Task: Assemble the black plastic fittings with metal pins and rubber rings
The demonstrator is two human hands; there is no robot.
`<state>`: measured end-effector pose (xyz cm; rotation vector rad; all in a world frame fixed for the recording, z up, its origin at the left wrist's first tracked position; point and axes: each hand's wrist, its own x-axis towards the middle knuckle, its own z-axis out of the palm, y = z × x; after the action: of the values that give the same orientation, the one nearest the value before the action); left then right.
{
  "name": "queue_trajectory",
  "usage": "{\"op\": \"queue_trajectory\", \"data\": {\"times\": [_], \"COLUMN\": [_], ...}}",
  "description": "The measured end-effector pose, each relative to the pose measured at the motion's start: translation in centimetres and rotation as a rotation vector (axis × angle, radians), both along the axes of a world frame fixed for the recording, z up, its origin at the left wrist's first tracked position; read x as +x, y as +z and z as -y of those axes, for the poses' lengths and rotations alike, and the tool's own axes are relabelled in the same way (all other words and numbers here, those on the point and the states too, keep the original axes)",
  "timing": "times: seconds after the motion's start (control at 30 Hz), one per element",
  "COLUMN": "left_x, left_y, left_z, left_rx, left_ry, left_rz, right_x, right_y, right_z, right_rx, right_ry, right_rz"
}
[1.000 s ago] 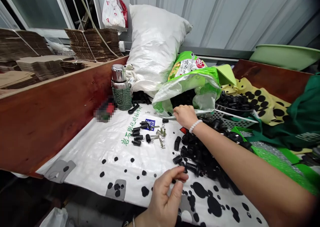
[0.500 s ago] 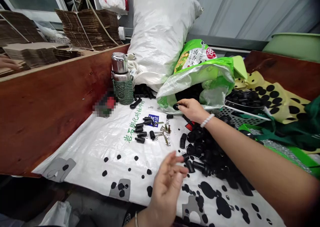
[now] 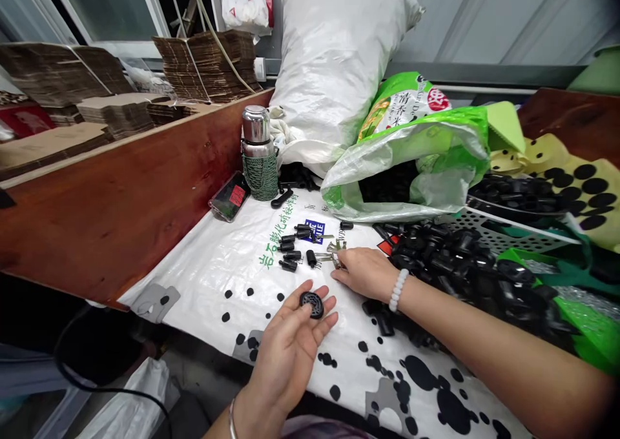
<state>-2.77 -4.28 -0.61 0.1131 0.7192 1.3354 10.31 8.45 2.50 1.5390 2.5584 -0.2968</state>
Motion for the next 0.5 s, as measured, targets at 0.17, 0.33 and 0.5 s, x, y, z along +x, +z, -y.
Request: {"op": "queue_trajectory", "data": {"times": [0.17, 0.33, 0.5], "left_x": [-0.9, -0.8, -0.6], "left_y": [-0.1, -0.3, -0.2], "left_z": [0.3, 0.3, 0.6], "left_rx": [0.012, 0.014, 0.056], "left_ry": [0.034, -0.025, -0.056], "left_rz": [-0.078, -0.151, -0.213], "right_x": [0.0, 0.9, 2.3], "right_y": [-1.0, -0.5, 0.7], "right_z": [1.1, 1.5, 3.1], "right_rx": [0.05, 0.099, 0.107], "right_ry": [-0.017, -0.011, 0.02], "right_rz": [0.056, -0.038, -0.261]}}
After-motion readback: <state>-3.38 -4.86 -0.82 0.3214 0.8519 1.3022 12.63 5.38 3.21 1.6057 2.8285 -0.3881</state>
